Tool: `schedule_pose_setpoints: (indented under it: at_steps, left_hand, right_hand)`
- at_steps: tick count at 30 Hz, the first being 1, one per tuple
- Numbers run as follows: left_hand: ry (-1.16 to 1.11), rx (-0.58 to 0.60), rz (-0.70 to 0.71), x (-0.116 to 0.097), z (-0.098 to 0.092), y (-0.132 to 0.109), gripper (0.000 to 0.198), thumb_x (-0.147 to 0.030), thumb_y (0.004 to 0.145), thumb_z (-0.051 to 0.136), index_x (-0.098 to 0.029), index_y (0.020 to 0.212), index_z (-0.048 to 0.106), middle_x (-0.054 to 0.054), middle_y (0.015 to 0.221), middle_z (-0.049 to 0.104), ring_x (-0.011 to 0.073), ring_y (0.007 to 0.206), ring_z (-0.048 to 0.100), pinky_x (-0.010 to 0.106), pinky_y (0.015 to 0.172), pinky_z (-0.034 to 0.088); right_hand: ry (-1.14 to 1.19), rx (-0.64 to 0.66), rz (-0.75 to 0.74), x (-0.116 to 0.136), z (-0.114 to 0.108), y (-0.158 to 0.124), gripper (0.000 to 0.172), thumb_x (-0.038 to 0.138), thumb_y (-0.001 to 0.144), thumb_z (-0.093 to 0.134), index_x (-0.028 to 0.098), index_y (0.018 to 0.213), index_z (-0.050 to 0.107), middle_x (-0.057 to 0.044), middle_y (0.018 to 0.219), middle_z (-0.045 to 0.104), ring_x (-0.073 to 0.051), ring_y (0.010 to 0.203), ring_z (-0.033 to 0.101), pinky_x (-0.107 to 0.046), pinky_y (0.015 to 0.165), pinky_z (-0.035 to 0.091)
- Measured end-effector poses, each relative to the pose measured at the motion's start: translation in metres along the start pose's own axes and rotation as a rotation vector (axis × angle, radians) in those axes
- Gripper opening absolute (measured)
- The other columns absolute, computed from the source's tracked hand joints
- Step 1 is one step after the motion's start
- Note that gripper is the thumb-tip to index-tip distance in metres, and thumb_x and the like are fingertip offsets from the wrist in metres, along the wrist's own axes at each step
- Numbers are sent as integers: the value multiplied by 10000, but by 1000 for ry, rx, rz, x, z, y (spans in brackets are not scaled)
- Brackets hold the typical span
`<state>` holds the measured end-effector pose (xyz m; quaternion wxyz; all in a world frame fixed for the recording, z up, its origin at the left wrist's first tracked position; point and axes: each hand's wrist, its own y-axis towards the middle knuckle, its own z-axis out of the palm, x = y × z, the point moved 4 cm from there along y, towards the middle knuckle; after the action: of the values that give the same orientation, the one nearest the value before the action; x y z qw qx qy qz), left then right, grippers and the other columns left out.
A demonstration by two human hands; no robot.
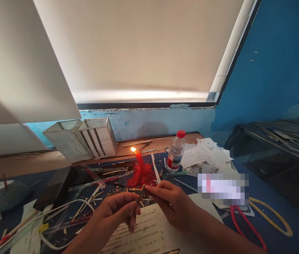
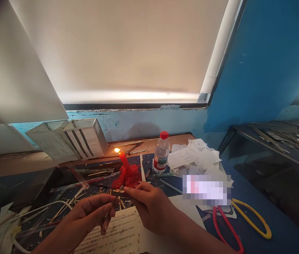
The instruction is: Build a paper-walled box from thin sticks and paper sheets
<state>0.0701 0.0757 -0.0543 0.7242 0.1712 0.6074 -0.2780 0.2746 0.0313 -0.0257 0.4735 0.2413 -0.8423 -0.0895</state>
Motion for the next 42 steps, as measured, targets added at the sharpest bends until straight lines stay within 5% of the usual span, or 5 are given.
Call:
schedule_pose_setpoints:
  at_steps: [32, 38, 42]
  left_hand:
    - [-95, -53, -26, -8, 3, 3, 292, -419, 785, 866, -152, 900, 833, 32, 713, 727, 106, 487, 614, 236, 482, 553]
    - [-139, -21, -17, -11, 2, -7, 236, -375, 822, 847, -161, 916, 815, 51, 721, 766, 160, 558, 701, 279, 533, 604]
    - [-177, -57, 19, -15, 2, -7, 205, -364, 847, 831, -185, 944, 805, 40, 773, 786, 152, 613, 722, 255, 573, 606]
  right_hand:
    - [-107, 21, -19, -12, -20, 1, 414, 220, 1046, 498, 273, 1441, 611, -79, 1056, 649, -150, 841, 664, -297, 791, 553]
    - [-128, -292, 16, -21, -60, 2, 394, 229, 1041, 518, 239, 1421, 619, -60, 933, 667, -174, 803, 626, -296, 705, 530]
    - [-32, -82, -72, 1, -30, 1, 408, 213, 1035, 528, 254, 1431, 616, -55, 939, 640, -153, 765, 609, -279, 694, 534]
